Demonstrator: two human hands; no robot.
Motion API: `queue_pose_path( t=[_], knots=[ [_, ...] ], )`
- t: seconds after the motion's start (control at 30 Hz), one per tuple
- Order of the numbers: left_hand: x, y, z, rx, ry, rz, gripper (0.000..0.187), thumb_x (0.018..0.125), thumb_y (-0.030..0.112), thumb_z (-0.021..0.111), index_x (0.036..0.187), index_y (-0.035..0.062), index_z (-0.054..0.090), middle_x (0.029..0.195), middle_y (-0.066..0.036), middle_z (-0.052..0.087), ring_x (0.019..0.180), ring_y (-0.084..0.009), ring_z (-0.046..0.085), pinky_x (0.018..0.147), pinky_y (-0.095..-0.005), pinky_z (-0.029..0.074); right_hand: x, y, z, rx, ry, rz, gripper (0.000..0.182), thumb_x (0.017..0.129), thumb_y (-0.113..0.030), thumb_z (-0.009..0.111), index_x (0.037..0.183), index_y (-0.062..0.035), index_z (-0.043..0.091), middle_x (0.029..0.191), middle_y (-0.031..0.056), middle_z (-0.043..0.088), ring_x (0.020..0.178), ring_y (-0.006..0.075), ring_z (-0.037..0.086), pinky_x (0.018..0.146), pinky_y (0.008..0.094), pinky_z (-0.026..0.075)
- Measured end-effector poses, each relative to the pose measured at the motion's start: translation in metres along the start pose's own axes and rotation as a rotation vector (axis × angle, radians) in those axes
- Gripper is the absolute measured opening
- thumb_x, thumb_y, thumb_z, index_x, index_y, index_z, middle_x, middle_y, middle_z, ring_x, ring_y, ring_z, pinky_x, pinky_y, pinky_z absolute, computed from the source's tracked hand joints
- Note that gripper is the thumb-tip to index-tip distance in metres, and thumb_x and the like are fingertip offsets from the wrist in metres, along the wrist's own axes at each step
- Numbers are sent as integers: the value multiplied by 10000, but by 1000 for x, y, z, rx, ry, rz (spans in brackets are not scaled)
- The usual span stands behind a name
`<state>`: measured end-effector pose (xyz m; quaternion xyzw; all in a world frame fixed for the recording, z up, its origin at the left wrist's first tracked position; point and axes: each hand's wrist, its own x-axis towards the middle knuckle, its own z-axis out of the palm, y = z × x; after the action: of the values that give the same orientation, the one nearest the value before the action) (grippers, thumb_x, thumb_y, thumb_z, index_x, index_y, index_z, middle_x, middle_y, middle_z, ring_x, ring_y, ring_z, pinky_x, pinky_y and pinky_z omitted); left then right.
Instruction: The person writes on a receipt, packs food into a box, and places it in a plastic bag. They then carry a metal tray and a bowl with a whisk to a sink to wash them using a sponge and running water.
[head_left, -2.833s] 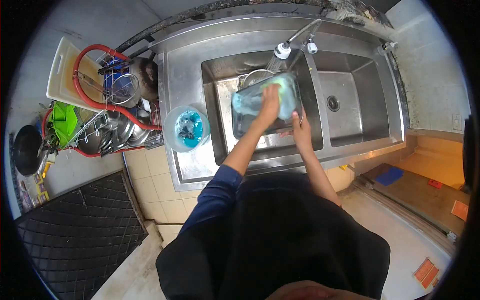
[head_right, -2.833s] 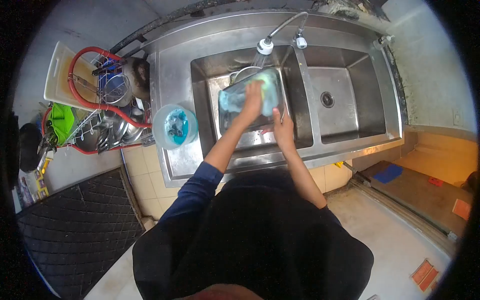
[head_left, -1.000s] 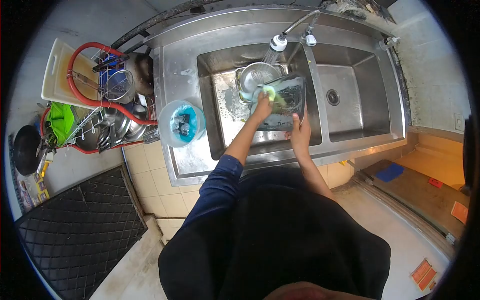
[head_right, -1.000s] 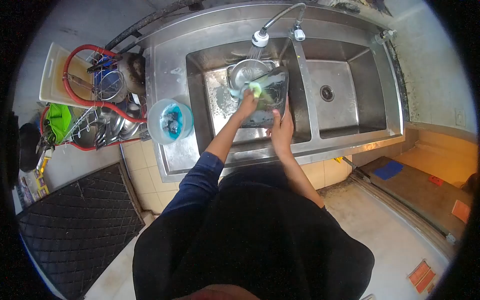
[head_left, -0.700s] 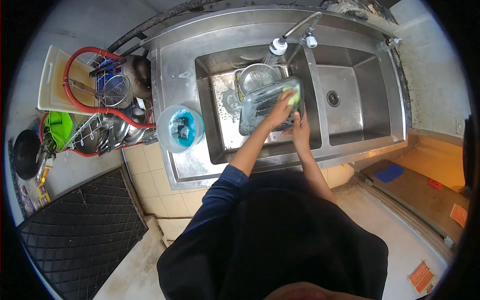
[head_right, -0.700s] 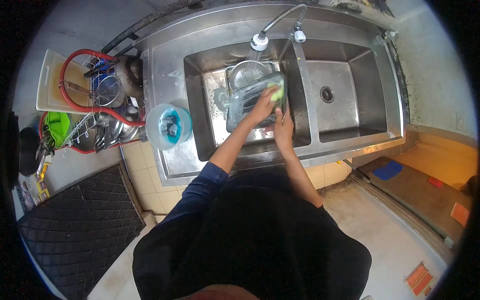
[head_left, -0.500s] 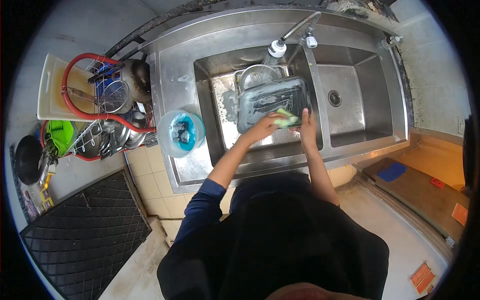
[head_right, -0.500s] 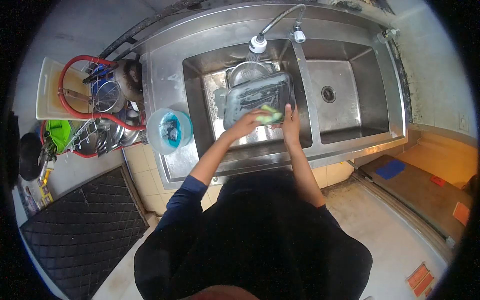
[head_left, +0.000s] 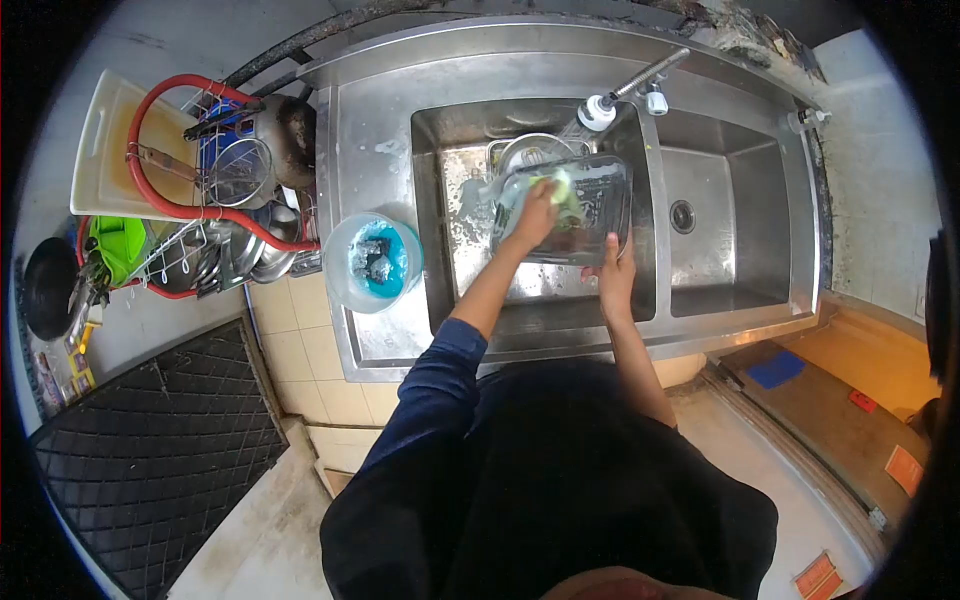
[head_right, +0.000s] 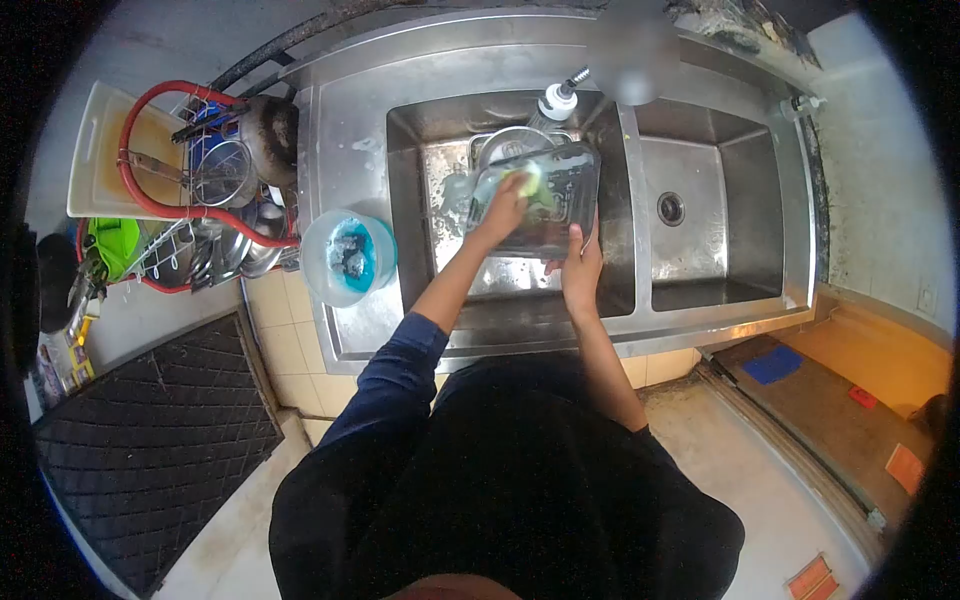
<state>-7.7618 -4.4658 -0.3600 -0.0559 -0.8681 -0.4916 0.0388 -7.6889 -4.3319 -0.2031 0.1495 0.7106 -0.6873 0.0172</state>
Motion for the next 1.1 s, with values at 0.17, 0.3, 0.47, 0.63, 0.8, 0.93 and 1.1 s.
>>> queue_pose_path(
  t=[0.17,0.3,0.47,0.63,0.8,0.93,1.1],
  knots=[
    [9,40,-9,-88,-118,225,449,724,-9,551,1171,19,525,1221,-161,459,1130,-349,435,962,-405,363,7,26,-7,-13,-60,157,500,957,-327,421,1379,-86,305,1051,135,521,597,169,555,428,275,510],
    [-9,38,1,172,-73,-54,425,729,54,606,1150,19,553,1200,-136,473,1127,-314,437,921,-423,385,3,36,-2,67,-2,212,496,953,-325,433,1366,-72,322,1045,145,521,682,176,573,431,296,524],
    [-25,44,-1,317,-24,-219,361,742,70,600,1095,-1,578,1166,-162,488,1101,-320,450,886,-428,395,-8,31,-3,50,4,287,480,952,-306,438,1341,-43,340,1068,151,521,766,194,593,417,314,525],
    [-26,64,6,522,118,-429,260,733,26,532,980,-28,595,1071,-194,504,1022,-352,467,816,-473,410,-20,18,6,52,-20,202,465,954,-288,431,1325,-24,339,1071,170,518,603,226,610,407,297,517],
    [-14,90,-4,238,94,-160,302,736,29,520,1025,-39,572,1114,-191,493,1039,-358,458,846,-462,393,-26,10,8,25,-101,253,464,950,-291,441,1319,-26,342,1040,151,524,689,203,601,422,311,541],
    [-35,80,-25,467,124,-124,366,734,26,537,1090,-57,534,1142,-185,480,1050,-358,452,875,-457,385,-23,11,8,71,-68,192,464,945,-317,447,1296,-19,384,1035,148,524,725,219,607,439,322,557],
    [-65,24,-37,595,10,-382,389,726,64,577,1085,-75,525,1141,-181,481,1046,-358,456,867,-453,395,-12,22,0,21,-45,150,468,945,-333,440,1288,-16,404,1042,159,542,748,212,607,445,313,554]
  ],
)
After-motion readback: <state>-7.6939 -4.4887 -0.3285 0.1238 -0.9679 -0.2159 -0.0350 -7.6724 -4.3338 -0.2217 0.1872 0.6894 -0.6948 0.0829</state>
